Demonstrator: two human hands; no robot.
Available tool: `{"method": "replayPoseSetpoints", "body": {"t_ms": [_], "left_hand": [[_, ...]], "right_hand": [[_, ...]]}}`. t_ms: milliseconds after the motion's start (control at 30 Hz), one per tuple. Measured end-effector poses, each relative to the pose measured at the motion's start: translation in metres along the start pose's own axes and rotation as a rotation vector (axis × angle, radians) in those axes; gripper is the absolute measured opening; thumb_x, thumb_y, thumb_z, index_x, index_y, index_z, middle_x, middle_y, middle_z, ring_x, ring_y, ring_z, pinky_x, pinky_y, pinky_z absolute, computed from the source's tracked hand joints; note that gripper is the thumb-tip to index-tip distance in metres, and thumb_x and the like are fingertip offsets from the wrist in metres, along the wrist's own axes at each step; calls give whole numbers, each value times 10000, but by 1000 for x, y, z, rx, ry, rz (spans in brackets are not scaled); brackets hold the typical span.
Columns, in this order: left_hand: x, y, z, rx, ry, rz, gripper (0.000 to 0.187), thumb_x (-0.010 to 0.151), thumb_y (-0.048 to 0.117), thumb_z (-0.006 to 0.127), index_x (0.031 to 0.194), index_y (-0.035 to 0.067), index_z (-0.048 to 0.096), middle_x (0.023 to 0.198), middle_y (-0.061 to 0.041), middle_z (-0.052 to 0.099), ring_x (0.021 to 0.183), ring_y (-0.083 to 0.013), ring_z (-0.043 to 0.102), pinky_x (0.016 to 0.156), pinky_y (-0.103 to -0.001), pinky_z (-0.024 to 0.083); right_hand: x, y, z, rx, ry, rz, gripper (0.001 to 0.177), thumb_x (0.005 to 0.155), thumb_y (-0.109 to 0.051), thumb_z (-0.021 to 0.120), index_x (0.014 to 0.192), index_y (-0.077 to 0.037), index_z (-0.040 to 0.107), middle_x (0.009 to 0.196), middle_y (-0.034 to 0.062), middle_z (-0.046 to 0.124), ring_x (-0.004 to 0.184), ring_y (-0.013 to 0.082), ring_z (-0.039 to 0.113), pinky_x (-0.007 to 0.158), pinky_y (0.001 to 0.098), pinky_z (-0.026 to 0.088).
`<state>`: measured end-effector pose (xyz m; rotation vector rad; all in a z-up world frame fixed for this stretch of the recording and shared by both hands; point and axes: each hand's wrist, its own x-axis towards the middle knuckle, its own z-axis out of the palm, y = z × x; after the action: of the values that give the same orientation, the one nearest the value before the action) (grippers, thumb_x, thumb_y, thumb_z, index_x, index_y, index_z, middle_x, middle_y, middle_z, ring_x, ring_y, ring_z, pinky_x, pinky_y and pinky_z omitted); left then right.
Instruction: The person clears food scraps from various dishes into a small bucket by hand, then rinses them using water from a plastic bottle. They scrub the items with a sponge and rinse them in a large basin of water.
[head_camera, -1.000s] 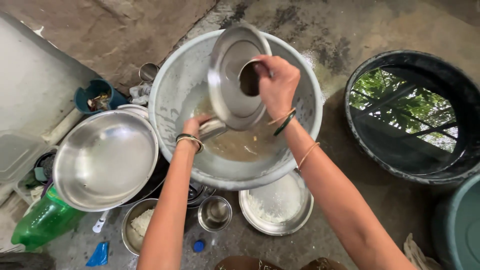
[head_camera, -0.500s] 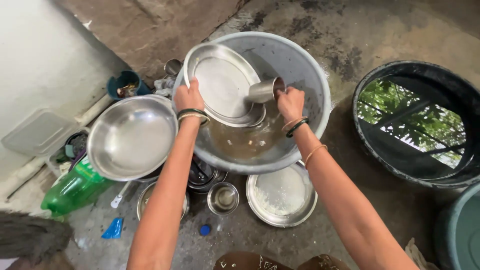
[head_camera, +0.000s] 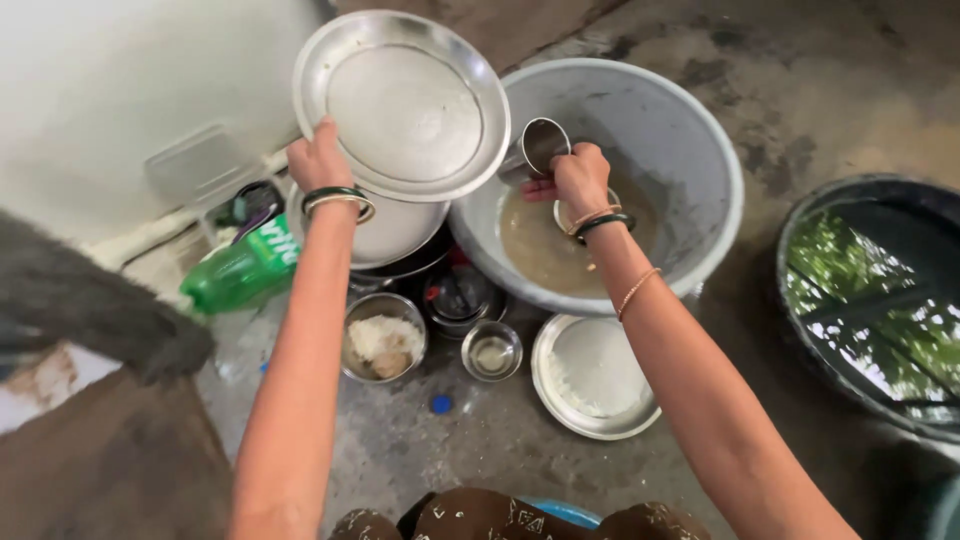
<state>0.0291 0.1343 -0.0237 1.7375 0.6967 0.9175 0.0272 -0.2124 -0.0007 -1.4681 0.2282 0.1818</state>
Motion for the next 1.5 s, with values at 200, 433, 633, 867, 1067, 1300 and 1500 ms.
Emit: {"method": "replayPoseSetpoints", "body": {"t_ms": [200, 433, 633, 867, 1067, 1300, 1500], "left_hand": [[69, -65, -110, -551, 130, -104, 419, 794, 255, 821, 974, -65, 620, 994, -154, 696, 904, -226, 639, 862, -370, 519], [67, -88, -289, 165, 506, -17, 492, 857, 372, 775, 803, -106, 672, 730, -247, 686, 661, -319, 608, 692, -478, 501], [47, -277, -374, 581, 464, -187, 501, 789, 347, 833, 907, -117, 684, 977, -340, 675, 912, -494, 655, 827, -588, 492], [-62, -408, -373, -199, 228, -993, 418, 854, 121, 798, 1211, -28, 637, 1176, -154, 707, 1026, -287, 685, 923, -439, 548], [-104, -440, -314, -793, 37, -1151, 312, 953, 159, 693, 1205, -5, 609, 1105, -121, 691, 1053, -238, 657, 953, -398, 566], [-90, -313, -248, -186, 25, -1154, 454, 947, 297, 698, 1237, -44, 626, 1143, -184, 690, 1065, -328, 657, 891, -455, 569], [-70, -305, -237, 630, -223, -1007, 718, 939, 526, 677, 1314, -85, 635, 1411, -274, 604, 1283, -369, 589, 1085, -421, 435]], "right_hand": [[-24, 5, 97, 91, -297, 33, 282, 886, 52, 401, 1045, 177, 597, 863, 279, 714, 701, 387, 766, 632, 467, 667], [-101, 15, 248, 2, -426, -116, 172, 897, 42, 454, 1019, 149, 510, 806, 319, 703, 588, 376, 760, 496, 436, 612], [-140, 113, 346, -290, -493, -174, 176, 888, 47, 512, 1024, 149, 468, 856, 337, 691, 551, 361, 745, 428, 439, 616], [-122, 215, 376, -173, -408, 370, 504, 834, 114, 489, 1270, 33, 247, 884, 309, 673, 625, 380, 728, 483, 469, 620], [-93, 277, 383, -220, -321, 370, 563, 871, 102, 537, 1372, 129, 281, 949, 317, 736, 666, 327, 776, 551, 397, 667], [-71, 287, 388, -253, -240, 384, 616, 831, 103, 589, 1395, 28, 352, 1097, 282, 685, 767, 351, 783, 611, 396, 673], [-32, 382, 391, -788, -323, -48, 471, 747, -155, 771, 1181, -21, 650, 1124, 277, 713, 1060, 414, 690, 929, 448, 552]]}}
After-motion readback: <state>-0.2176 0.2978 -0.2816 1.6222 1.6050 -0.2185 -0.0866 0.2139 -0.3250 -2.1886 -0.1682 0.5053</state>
